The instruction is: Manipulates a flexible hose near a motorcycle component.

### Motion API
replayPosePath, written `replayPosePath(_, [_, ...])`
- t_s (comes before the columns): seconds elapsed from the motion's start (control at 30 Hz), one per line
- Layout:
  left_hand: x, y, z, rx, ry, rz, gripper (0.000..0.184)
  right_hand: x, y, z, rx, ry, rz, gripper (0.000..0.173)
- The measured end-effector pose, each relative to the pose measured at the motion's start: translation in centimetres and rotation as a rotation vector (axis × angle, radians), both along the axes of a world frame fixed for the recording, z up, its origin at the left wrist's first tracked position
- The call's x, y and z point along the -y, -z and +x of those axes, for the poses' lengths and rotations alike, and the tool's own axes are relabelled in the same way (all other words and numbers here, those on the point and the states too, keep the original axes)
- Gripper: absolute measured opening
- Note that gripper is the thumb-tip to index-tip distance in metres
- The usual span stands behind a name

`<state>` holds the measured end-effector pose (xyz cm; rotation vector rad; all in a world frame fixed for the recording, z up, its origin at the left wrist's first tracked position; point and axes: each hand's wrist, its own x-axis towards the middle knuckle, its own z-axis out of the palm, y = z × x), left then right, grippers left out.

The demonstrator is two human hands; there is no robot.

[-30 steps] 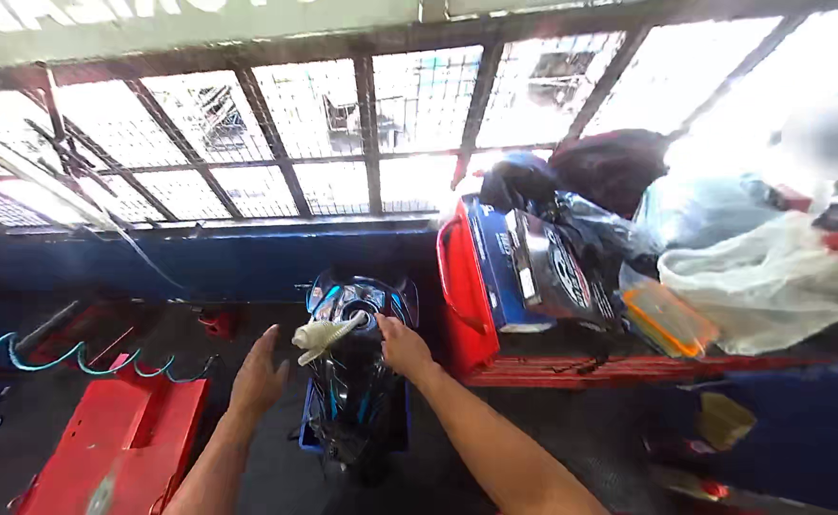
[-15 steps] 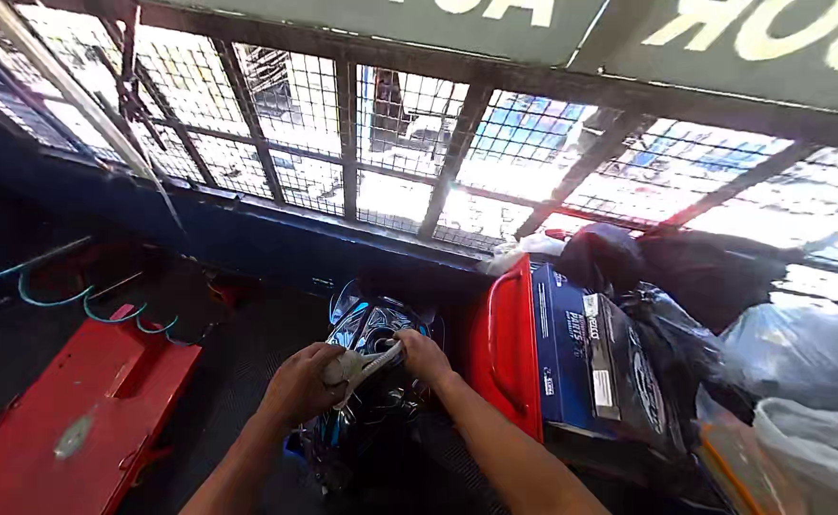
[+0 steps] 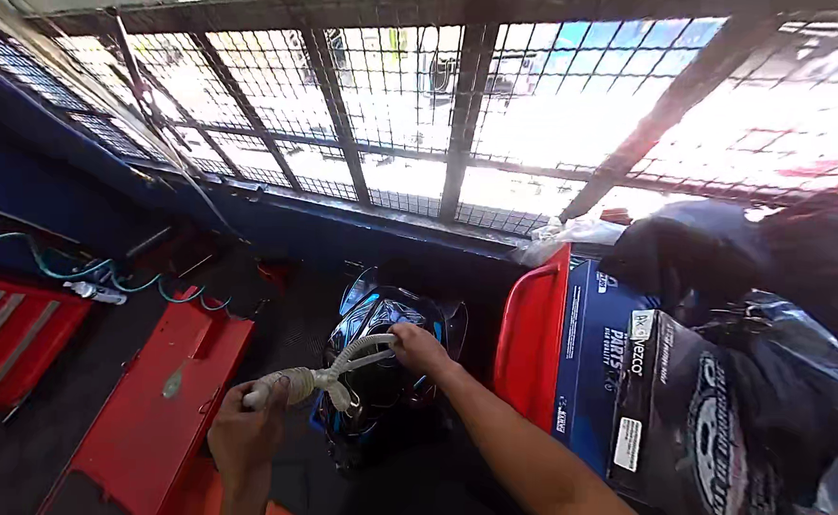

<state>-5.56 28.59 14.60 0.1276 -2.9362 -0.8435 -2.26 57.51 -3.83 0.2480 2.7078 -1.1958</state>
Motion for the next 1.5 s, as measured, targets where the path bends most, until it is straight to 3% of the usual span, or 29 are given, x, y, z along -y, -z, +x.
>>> replayPosePath(0.17, [-2.4, -3.0, 2.2, -0.002, -0.012, -0.072, 0.058, 0.3, 0.6, -1.4, 0.06, -0.181, -0.082, 0.027])
replayPosePath(0.27, [-2.7, -2.2, 2.3, -0.075, 0.055, -0.063, 0.066, 1.2, 1.2, -1.9, 0.083, -0.304, -0.002, 0.026])
replayPosePath(0.33, [-2.3, -1.3, 1.8, -0.076, 0.127, 0.042, 0.07, 1.5, 1.3, -2.4, 0.1, -0.327, 0.056, 0.024])
replayPosePath(0.47, [-0.3, -0.1, 1.1, 0.178, 0.309, 0.37, 0.096, 1.4, 0.8, -3.8, 0.159, -0.378, 0.123, 0.025])
replayPosePath(0.53, [1.1, 0.8, 0.4, 0.313, 0.444, 0.653, 0.103, 1.2, 0.9, -4.0, 0.162, -0.398, 0.128, 0.025])
replayPosePath(0.6, [2.1, 1.9, -0.1, 0.346, 0.488, 0.804, 0.097, 1.1, 1.1, -4.1, 0.157, -0.409, 0.142, 0.026])
replayPosePath(0.7, [2.3, 3.2, -1.2, 0.205, 0.481, 0.815, 0.077, 1.3, 0.6, -4.6, 0.205, -0.426, 0.153, 0.03])
replayPosePath(0.8, [1.4, 4.1, -2.0, 0.171, 0.502, 0.975, 0.069, 1.2, 0.4, -4.9, 0.224, -0.419, 0.111, 0.036])
replayPosePath(0.87, [0.4, 4.3, -1.7, 0.108, 0.423, 1.056, 0.069, 0.7, -0.1, -4.8, 0.183, -0.382, 0.051, 0.03])
replayPosePath(1.0, [0.4, 3.1, -0.9, -0.087, 0.202, 1.052, 0.08, -0.7, -0.1, -4.2, 0.224, -0.257, -0.008, 0.02])
replayPosePath(1.1, [0.4, 1.9, -0.4, -0.17, 0.151, 0.993, 0.084, -1.1, 1.1, -3.5, 0.247, -0.235, 0.027, 0.017])
replayPosePath(1.27, [-2.7, -0.1, 1.8, -0.273, 0.011, 0.671, 0.082, -1.2, 0.6, -3.5, 0.174, -0.084, 0.034, 0.016])
replayPosePath(1.37, [-4.0, -1.3, 2.6, -0.351, 0.047, 0.65, 0.08, -1.2, -0.1, -3.6, 0.184, -0.014, 0.061, 0.025])
replayPosePath(1.5, [-4.7, -2.4, 2.7, -0.233, 0.225, 0.87, 0.081, -1.7, 0.3, -3.4, 0.151, 0.049, 0.13, 0.042])
